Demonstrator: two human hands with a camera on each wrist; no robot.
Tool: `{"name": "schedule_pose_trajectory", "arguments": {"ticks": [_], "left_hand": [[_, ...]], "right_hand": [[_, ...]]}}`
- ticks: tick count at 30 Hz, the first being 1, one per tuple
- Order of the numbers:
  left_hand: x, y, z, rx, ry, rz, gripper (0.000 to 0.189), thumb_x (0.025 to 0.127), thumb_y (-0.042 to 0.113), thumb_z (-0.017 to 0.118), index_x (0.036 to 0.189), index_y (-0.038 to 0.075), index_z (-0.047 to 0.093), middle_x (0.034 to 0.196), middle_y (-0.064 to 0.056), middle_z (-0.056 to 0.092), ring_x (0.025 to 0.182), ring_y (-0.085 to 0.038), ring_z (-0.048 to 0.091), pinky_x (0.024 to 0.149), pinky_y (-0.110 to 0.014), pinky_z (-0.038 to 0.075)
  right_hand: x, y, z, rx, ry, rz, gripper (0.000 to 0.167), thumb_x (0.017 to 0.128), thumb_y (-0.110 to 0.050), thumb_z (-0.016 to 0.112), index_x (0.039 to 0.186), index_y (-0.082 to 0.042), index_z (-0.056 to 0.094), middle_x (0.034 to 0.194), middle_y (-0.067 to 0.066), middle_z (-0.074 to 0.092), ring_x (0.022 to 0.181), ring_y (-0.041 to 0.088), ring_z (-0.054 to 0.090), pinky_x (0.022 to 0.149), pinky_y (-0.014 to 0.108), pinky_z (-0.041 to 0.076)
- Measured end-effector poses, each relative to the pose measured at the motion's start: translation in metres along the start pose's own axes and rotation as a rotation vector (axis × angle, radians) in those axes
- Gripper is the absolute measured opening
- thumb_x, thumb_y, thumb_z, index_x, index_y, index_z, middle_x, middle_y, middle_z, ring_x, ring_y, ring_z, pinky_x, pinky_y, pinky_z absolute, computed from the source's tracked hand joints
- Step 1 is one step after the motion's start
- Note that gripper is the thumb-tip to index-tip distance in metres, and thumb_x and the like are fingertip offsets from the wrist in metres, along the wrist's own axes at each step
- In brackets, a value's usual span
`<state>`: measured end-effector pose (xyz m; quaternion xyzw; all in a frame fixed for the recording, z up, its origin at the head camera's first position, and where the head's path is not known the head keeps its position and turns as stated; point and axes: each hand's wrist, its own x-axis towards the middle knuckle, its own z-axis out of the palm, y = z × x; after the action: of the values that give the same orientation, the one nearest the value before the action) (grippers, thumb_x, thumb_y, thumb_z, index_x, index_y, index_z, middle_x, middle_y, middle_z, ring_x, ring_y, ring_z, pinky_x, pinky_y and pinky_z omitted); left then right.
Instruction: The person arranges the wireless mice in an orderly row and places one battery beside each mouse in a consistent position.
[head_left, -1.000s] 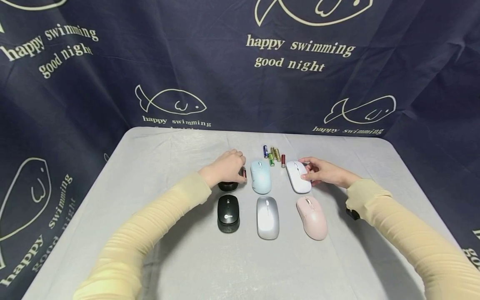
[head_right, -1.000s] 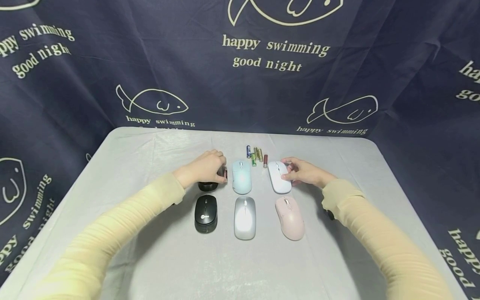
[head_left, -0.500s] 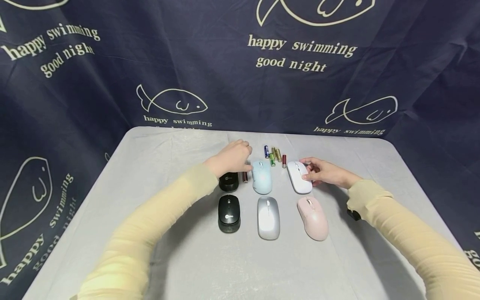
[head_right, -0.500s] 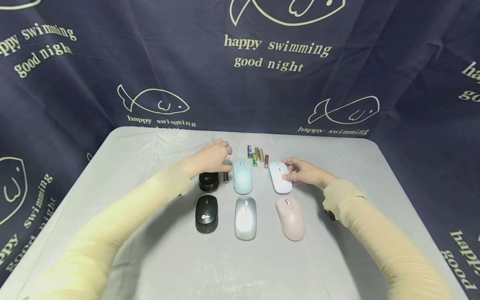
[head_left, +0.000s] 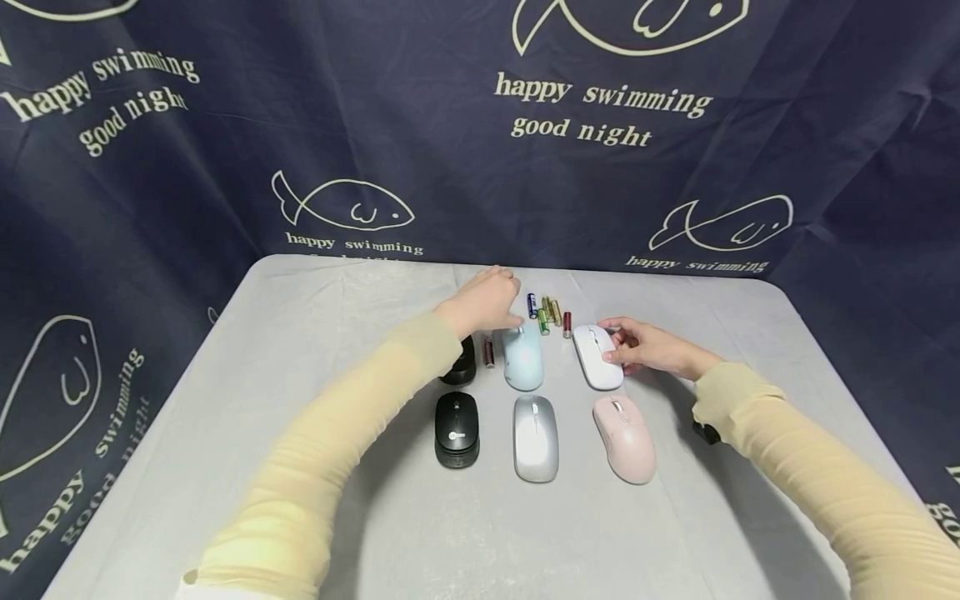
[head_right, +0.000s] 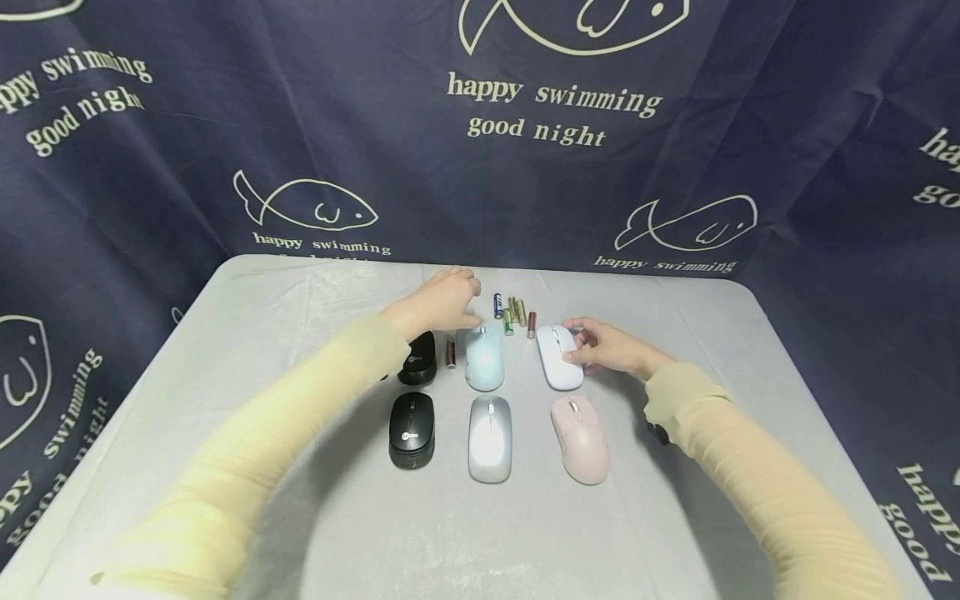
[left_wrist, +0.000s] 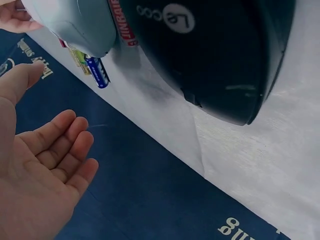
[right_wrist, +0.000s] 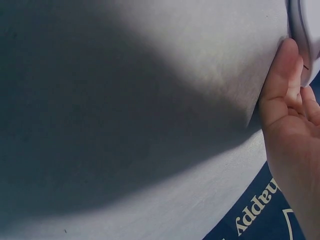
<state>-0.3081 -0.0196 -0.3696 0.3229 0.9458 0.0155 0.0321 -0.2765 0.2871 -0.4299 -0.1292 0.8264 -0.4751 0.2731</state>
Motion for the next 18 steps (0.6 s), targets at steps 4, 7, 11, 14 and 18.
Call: {"name": "schedule_pose_trajectory", "arguments": {"ticks": [4,7,11,14,18], "left_hand": [[0.008,-0.002,0.002,-0.014,0.003,-0.030,0.051,0.086,0.043,0.064,0.120,0.005,0.060,0.117,-0.007,0.058,0.106,-0.024,0.049,0.101,-0.035,0.038],[0.014,-0.003,0.004,-0.035,-0.009,-0.064,0.055,0.086,0.044,0.064,0.125,0.006,0.057,0.125,-0.008,0.055,0.115,-0.025,0.047,0.107,-0.036,0.034],[0.021,-0.002,0.009,-0.044,-0.021,-0.090,0.059,0.086,0.045,0.064,0.130,0.006,0.055,0.133,-0.009,0.051,0.126,-0.027,0.042,0.112,-0.036,0.028],[0.026,0.001,0.013,-0.034,-0.009,-0.089,0.058,0.085,0.045,0.065,0.127,0.007,0.057,0.130,-0.008,0.053,0.120,-0.025,0.045,0.109,-0.034,0.032],[0.030,0.005,0.016,-0.033,-0.001,-0.092,0.052,0.084,0.044,0.066,0.121,0.007,0.061,0.122,-0.006,0.056,0.109,-0.022,0.047,0.103,-0.033,0.037]], "right_hand": [[0.000,0.000,0.000,-0.007,0.006,0.006,0.068,0.087,-0.010,0.067,0.142,0.002,0.028,0.101,0.013,0.043,0.082,0.011,0.052,0.069,0.034,0.055],[0.000,0.001,0.000,-0.011,0.008,0.002,0.069,0.086,-0.011,0.067,0.142,0.001,0.029,0.102,0.013,0.044,0.083,0.011,0.052,0.069,0.034,0.055],[0.000,0.002,0.000,-0.010,0.006,-0.004,0.069,0.086,-0.011,0.067,0.142,0.002,0.028,0.102,0.013,0.044,0.083,0.011,0.052,0.069,0.034,0.055],[0.001,0.002,0.000,0.001,0.005,0.004,0.069,0.087,-0.010,0.067,0.142,0.002,0.028,0.102,0.012,0.043,0.083,0.010,0.052,0.069,0.033,0.055],[0.001,0.001,-0.001,0.007,0.006,0.013,0.068,0.087,-0.010,0.066,0.142,0.001,0.028,0.102,0.012,0.043,0.082,0.011,0.052,0.069,0.033,0.055]]}}
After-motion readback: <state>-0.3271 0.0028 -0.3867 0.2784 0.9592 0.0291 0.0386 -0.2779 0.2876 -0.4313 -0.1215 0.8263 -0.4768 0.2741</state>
